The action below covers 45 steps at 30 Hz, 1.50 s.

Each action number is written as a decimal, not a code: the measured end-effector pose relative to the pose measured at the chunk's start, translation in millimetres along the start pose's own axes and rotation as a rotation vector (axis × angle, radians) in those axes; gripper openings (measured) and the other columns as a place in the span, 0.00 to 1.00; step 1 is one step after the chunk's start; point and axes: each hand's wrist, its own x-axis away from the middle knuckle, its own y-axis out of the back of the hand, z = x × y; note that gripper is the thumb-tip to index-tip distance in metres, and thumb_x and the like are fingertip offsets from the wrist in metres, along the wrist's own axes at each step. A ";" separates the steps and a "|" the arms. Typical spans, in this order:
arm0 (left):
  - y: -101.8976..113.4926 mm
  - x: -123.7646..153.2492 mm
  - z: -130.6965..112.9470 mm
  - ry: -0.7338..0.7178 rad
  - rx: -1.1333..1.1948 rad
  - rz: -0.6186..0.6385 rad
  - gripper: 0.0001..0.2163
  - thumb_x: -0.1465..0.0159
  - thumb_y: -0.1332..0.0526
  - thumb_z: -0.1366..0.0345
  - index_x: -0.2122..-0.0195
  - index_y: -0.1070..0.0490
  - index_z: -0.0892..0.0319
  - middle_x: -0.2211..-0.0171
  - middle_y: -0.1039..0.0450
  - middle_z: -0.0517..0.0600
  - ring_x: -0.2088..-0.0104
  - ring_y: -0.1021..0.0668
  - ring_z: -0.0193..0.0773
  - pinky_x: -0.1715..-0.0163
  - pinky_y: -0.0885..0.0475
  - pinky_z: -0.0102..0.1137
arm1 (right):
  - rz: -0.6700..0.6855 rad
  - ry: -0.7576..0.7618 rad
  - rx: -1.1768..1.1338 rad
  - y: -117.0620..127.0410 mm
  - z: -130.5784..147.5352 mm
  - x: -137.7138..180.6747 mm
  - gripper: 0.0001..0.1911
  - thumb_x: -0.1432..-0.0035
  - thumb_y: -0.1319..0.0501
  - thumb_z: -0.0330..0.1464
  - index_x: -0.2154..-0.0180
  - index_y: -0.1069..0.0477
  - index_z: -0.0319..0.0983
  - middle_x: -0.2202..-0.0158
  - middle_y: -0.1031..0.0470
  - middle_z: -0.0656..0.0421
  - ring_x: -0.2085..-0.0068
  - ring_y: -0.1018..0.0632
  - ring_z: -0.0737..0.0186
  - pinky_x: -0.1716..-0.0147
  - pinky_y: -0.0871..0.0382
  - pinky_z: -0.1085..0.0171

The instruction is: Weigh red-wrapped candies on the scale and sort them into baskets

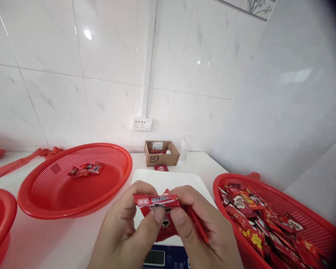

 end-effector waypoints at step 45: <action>1.6 -8.5 3.1 -0.010 0.036 0.202 0.08 0.36 0.37 0.57 0.58 0.21 0.50 0.65 0.22 0.47 0.70 0.24 0.31 0.69 0.26 0.21 | 0.058 -0.048 0.077 3.8 -7.5 -1.7 0.12 0.40 0.40 0.41 0.71 0.30 0.41 0.76 0.27 0.63 0.76 0.28 0.66 0.74 0.32 0.68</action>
